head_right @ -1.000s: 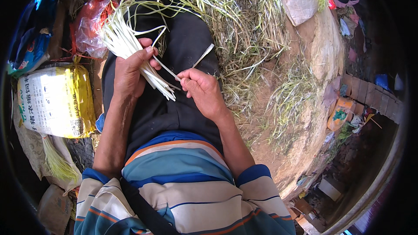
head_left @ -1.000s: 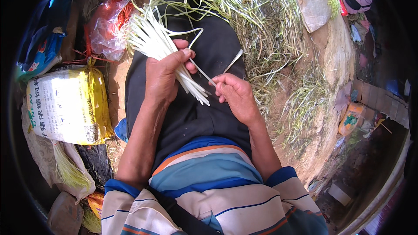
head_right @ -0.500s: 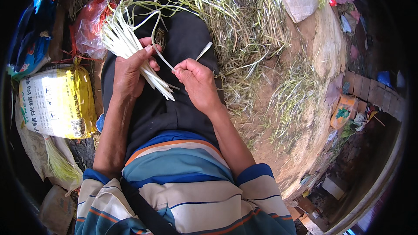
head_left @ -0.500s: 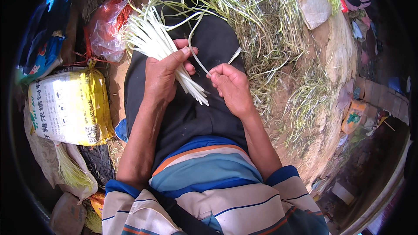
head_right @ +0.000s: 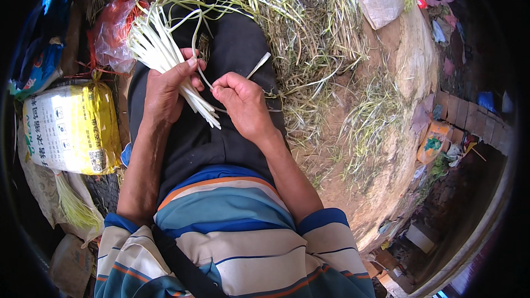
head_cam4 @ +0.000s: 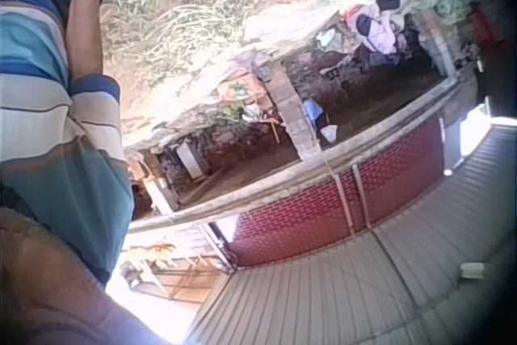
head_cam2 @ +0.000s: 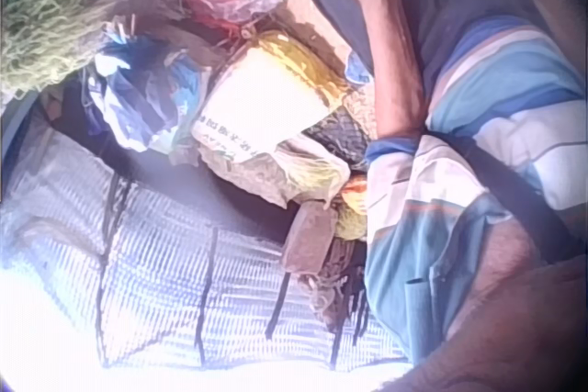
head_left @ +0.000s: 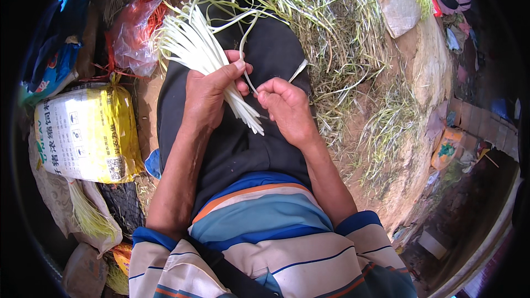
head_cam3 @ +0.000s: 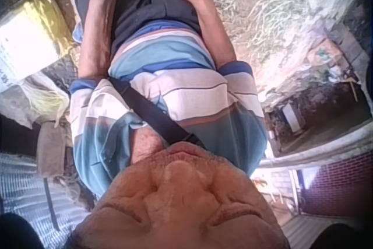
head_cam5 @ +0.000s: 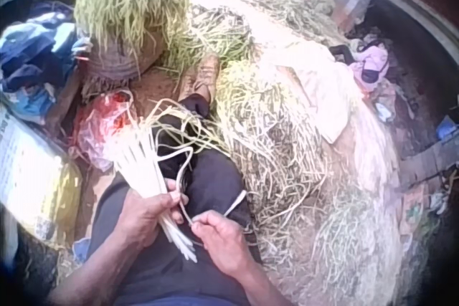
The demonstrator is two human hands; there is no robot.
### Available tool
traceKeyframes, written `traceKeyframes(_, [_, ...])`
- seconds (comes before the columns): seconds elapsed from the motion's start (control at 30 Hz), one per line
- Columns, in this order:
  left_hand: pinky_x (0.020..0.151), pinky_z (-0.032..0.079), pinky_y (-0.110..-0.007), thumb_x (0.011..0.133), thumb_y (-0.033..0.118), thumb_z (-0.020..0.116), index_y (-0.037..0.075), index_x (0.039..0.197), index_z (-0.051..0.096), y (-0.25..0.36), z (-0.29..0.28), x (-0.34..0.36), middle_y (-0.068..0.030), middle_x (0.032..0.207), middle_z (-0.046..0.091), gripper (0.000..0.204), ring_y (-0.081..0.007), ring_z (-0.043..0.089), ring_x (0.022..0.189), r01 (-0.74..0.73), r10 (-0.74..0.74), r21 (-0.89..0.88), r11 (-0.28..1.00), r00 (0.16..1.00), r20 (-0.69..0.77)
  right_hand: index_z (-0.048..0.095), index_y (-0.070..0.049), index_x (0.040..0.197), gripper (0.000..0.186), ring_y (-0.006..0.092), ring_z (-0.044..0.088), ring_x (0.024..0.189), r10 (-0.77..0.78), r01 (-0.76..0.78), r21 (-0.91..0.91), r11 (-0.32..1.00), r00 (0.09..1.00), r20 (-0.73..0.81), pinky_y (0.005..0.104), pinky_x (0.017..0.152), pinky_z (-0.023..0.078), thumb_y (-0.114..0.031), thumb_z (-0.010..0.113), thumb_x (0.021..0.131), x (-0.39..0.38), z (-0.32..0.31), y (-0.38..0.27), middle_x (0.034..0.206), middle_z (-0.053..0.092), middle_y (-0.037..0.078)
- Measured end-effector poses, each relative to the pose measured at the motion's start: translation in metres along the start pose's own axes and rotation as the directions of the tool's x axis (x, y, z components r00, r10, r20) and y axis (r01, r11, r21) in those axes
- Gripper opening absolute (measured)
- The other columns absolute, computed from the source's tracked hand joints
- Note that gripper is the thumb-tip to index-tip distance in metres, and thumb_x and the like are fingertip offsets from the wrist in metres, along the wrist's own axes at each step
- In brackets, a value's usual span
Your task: The person sits on the ground and peels the outer layers off long, thin, white plant stems by hand. They hold a bundle in the left hand and strip each stem individually with the right hand, discarding the peelings onto the floor.
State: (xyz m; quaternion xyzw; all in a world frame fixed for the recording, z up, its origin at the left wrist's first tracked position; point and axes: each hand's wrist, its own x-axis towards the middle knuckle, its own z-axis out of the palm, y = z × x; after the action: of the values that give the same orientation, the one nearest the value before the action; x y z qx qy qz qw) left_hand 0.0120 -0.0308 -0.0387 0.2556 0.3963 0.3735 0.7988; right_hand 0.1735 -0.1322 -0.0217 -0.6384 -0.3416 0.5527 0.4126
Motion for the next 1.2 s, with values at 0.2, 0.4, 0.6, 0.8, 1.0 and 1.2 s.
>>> traceKeyframes(0.2, [0.062, 0.057, -0.029, 0.092, 0.004, 0.073, -0.004, 0.115, 0.066, -0.0006, -0.0011, 0.0011, -0.0158, 0.094, 0.075, 0.026, -0.0146, 0.067, 0.064, -0.006, 0.006, 0.01, 1.0, 1.0, 0.001, 0.069, -0.003, 0.103, 0.016, 0.0019, 0.048, 0.065, -0.003, 0.004, -0.028, 1.0, 1.0, 0.011, 0.0197, 0.058, 0.041, -0.017, 0.061, 0.105, -0.0014, 0.0012, 0.0016, 0.081, 0.059, -0.005])
traceKeyframes(0.4, [0.062, 0.057, -0.029, 0.092, 0.005, 0.073, -0.004, 0.115, 0.066, -0.0022, -0.0001, 0.0005, -0.0155, 0.093, 0.074, 0.026, -0.0148, 0.067, 0.064, -0.02, 0.021, 0.014, 1.0, 1.0, -0.007, 0.069, -0.002, 0.102, 0.016, 0.0018, 0.048, 0.065, -0.021, 0.021, -0.007, 1.0, 1.0, 0.01, 0.0202, 0.057, 0.041, -0.016, 0.062, 0.106, -0.0034, 0.001, 0.0034, 0.079, 0.058, -0.005])
traceKeyframes(0.6, [0.062, 0.057, -0.029, 0.092, 0.005, 0.073, -0.004, 0.115, 0.067, -0.003, 0.0, 0.0007, -0.0152, 0.093, 0.074, 0.026, -0.015, 0.067, 0.064, -0.021, 0.021, 0.02, 1.0, 1.0, -0.011, 0.07, -0.002, 0.102, 0.018, 0.0022, 0.049, 0.065, -0.002, 0.002, -0.001, 1.0, 1.0, 0.031, 0.0191, 0.059, 0.042, -0.017, 0.06, 0.106, -0.0057, -0.0003, 0.0035, 0.081, 0.059, -0.004])
traceKeyframes(0.8, [0.062, 0.057, -0.029, 0.092, 0.005, 0.073, -0.005, 0.116, 0.066, -0.0033, 0.0, 0.0009, -0.0144, 0.092, 0.074, 0.026, -0.0148, 0.068, 0.064, -0.021, 0.021, 0.029, 0.999, 1.0, -0.006, 0.07, -0.002, 0.101, 0.019, 0.0018, 0.05, 0.065, 0.027, -0.026, -0.014, 1.0, 0.999, 0.047, 0.0191, 0.059, 0.044, -0.017, 0.059, 0.106, -0.0058, -0.0009, 0.0068, 0.081, 0.06, -0.004])
traceKeyframes(1.0, [0.062, 0.057, -0.029, 0.092, 0.005, 0.073, -0.005, 0.116, 0.066, -0.0035, -0.0007, 0.0011, -0.0142, 0.092, 0.074, 0.027, -0.0153, 0.068, 0.065, -0.025, 0.025, 0.028, 0.999, 1.0, 0.004, 0.07, -0.002, 0.101, 0.019, 0.0016, 0.051, 0.065, 0.037, -0.034, -0.049, 0.998, 0.997, 0.068, 0.0193, 0.06, 0.044, -0.018, 0.059, 0.106, -0.006, -0.0007, 0.0095, 0.082, 0.061, -0.004])
traceKeyframes(1.2, [0.063, 0.057, -0.03, 0.092, 0.005, 0.073, -0.005, 0.116, 0.066, -0.0041, -0.0008, 0.0009, -0.0144, 0.092, 0.073, 0.027, -0.0155, 0.068, 0.064, -0.03, 0.03, 0.018, 0.999, 1.0, 0.008, 0.069, -0.003, 0.1, 0.02, 0.0015, 0.051, 0.066, 0.038, -0.034, -0.051, 0.998, 0.996, 0.077, 0.0196, 0.06, 0.044, -0.018, 0.059, 0.107, -0.0073, -0.0003, 0.0097, 0.081, 0.061, -0.005])
